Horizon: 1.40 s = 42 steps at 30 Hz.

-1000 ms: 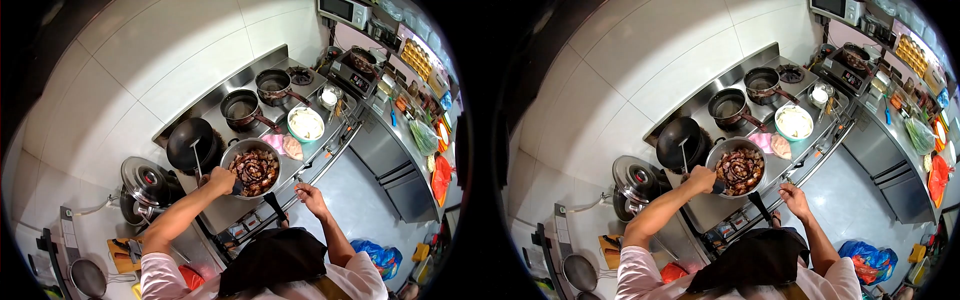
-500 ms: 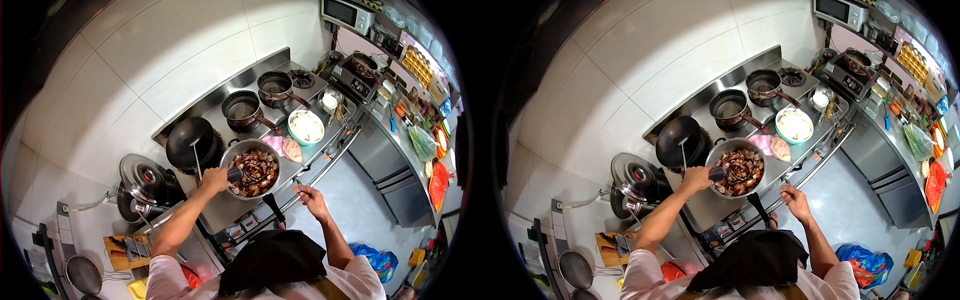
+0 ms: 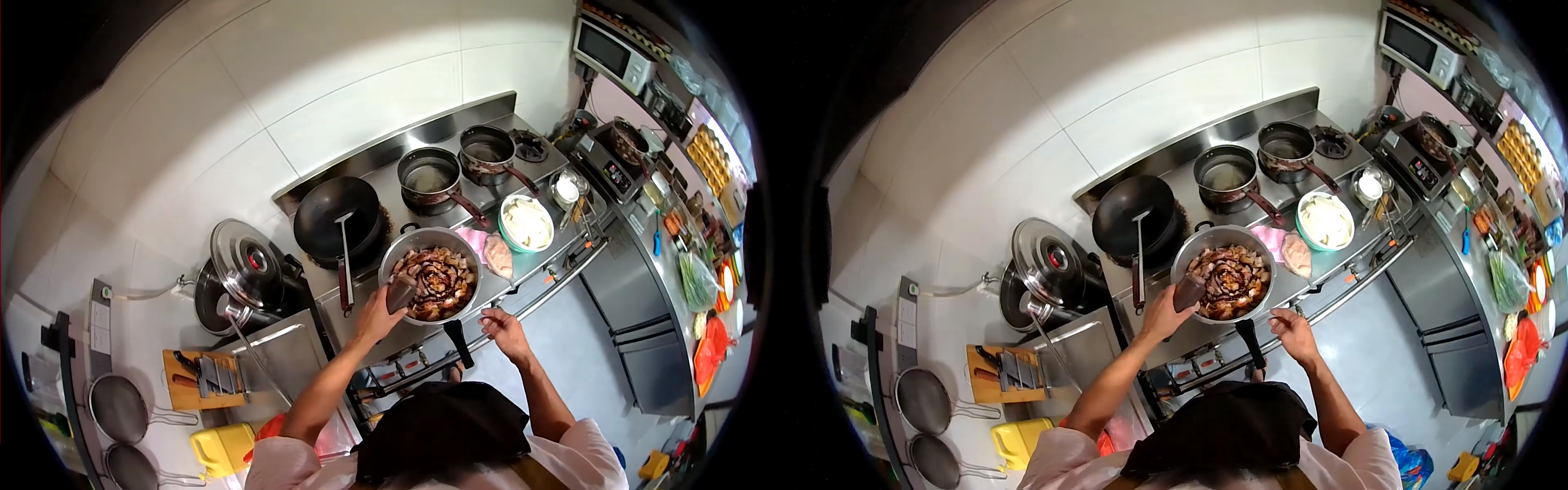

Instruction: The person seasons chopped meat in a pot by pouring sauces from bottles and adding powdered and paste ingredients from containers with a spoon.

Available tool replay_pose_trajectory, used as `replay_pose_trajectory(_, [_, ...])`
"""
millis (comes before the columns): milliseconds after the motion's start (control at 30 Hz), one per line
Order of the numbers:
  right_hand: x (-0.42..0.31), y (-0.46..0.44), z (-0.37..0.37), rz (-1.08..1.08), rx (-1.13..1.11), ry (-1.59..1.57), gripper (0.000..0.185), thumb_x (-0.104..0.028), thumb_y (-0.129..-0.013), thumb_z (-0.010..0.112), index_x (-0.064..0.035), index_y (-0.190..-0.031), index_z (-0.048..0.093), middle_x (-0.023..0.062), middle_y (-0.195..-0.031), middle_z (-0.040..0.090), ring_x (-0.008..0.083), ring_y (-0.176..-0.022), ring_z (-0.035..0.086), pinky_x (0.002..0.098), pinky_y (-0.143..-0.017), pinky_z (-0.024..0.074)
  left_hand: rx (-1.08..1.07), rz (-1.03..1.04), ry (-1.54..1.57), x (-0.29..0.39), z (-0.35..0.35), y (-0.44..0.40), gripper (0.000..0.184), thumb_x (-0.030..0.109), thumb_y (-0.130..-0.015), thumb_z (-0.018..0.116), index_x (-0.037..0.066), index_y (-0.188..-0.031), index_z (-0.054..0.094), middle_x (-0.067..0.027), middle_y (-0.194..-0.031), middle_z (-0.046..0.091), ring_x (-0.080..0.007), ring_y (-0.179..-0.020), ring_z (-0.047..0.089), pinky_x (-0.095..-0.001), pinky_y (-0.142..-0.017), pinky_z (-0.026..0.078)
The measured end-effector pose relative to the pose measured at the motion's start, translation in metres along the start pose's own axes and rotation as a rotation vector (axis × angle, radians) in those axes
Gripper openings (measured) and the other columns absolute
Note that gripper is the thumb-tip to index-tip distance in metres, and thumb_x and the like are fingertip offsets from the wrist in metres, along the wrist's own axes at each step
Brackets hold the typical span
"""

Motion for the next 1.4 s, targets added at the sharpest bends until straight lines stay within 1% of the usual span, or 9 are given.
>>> replay_pose_trajectory(133, [-0.011,-0.004,0.012,-0.009,-0.026,0.048,0.035,-0.012,-0.096,0.061,0.0053,-0.127,0.060,0.0073,-0.098,0.069,0.0152,-0.084,0.062,0.0294,-0.073,0.0496,-0.149,-0.031,-0.233,-0.012,0.012,0.002,0.077,0.040,-0.083,0.075,0.005,-0.143,0.042,-0.0232,-0.125,0.060,-0.0390,-0.102,0.067,-0.0462,-0.082,0.056])
replay_pose_trajectory(233, [-0.015,-0.002,0.016,-0.004,-0.029,0.059,0.035,-0.013,-0.096,0.061,0.0057,-0.126,0.060,0.0077,-0.098,0.069,0.0157,-0.084,0.062,0.0294,-0.074,0.0502,-0.310,-0.080,-0.391,0.016,-0.001,0.007,0.075,0.038,-0.083,0.076,0.001,-0.140,0.044,-0.0245,-0.123,0.063,-0.0368,-0.107,0.066,-0.0447,-0.089,0.053])
replay_pose_trajectory(433, [0.002,0.005,-0.001,-0.033,0.019,-0.009,0.036,-0.014,-0.097,0.060,0.0069,-0.126,0.059,0.0099,-0.099,0.069,0.0166,-0.085,0.063,0.0299,-0.078,0.0517,-0.460,0.101,-0.577,0.025,0.053,-0.025,0.066,0.033,-0.079,0.077,-0.003,-0.129,0.054,-0.0228,-0.114,0.068,-0.0349,-0.103,0.069,-0.0432,-0.083,0.055])
replay_pose_trajectory(567, [0.003,0.018,-0.016,-0.012,0.051,0.009,0.031,-0.015,-0.099,0.057,0.0019,-0.125,0.061,0.0055,-0.104,0.069,0.0128,-0.085,0.060,0.0285,-0.076,0.0493,-0.479,0.173,-0.659,0.057,0.064,-0.051,0.053,0.019,-0.075,0.072,-0.002,-0.122,0.060,-0.0203,-0.103,0.072,-0.0331,-0.094,0.071,-0.0405,-0.080,0.055])
replay_pose_trajectory(700, [0.011,0.023,-0.028,0.035,0.094,-0.008,0.030,-0.016,-0.099,0.058,0.0007,-0.124,0.061,0.0049,-0.103,0.069,0.0128,-0.084,0.060,0.0291,-0.076,0.0494,-0.285,0.159,-0.618,0.067,0.055,-0.080,0.047,0.015,-0.074,0.068,-0.004,-0.118,0.063,-0.0192,-0.101,0.073,-0.0320,-0.093,0.072,-0.0399,-0.079,0.055])
replay_pose_trajectory(933, [0.017,0.022,-0.033,0.037,0.110,-0.011,0.030,-0.017,-0.099,0.058,0.0002,-0.123,0.062,0.0046,-0.101,0.069,0.0126,-0.084,0.060,0.0293,-0.076,0.0496,-0.304,0.025,-0.682,0.032,0.028,-0.087,0.043,0.029,-0.078,0.075,-0.002,-0.108,0.069,-0.0173,-0.099,0.074,-0.0295,-0.093,0.072,-0.0386,-0.080,0.055])
replay_pose_trajectory(1100, [0.018,0.016,-0.032,0.044,0.093,0.009,0.031,-0.017,-0.099,0.058,0.0005,-0.124,0.062,0.0048,-0.102,0.069,0.0132,-0.085,0.061,0.0295,-0.076,0.0500,-0.179,0.024,-0.438,0.011,0.011,-0.040,0.070,0.038,-0.082,0.076,-0.002,-0.131,0.047,-0.0228,-0.114,0.065,-0.0409,-0.095,0.069,-0.0491,-0.081,0.055])
replay_pose_trajectory(1233, [0.015,0.007,-0.022,0.006,0.081,0.028,0.034,-0.013,-0.094,0.063,0.0048,-0.123,0.062,0.0082,-0.098,0.070,0.0163,-0.087,0.063,0.0305,-0.078,0.0520,0.033,-0.030,-0.106,-0.004,0.017,-0.008,0.077,0.039,-0.083,0.077,0.002,-0.140,0.039,-0.0236,-0.129,0.056,-0.0430,-0.109,0.062,-0.0500,-0.088,0.052])
replay_pose_trajectory(1400, [0.011,-0.010,0.004,-0.025,-0.027,0.066,0.032,-0.010,-0.093,0.062,0.0055,-0.121,0.063,0.0103,-0.097,0.070,0.0167,-0.082,0.064,0.0313,-0.079,0.0527,0.245,-0.081,0.269,-0.010,0.005,0.027,0.079,0.035,-0.082,0.079,0.001,-0.140,0.038,-0.0235,-0.128,0.058,-0.0410,-0.117,0.058,-0.0461,-0.096,0.049])
Point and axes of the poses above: each hand's wrist, its own y-axis away from the middle knuckle, its own z-axis out of the palm, x = y × z, the point moved 8 cm from there along -y, towards the middle knuckle
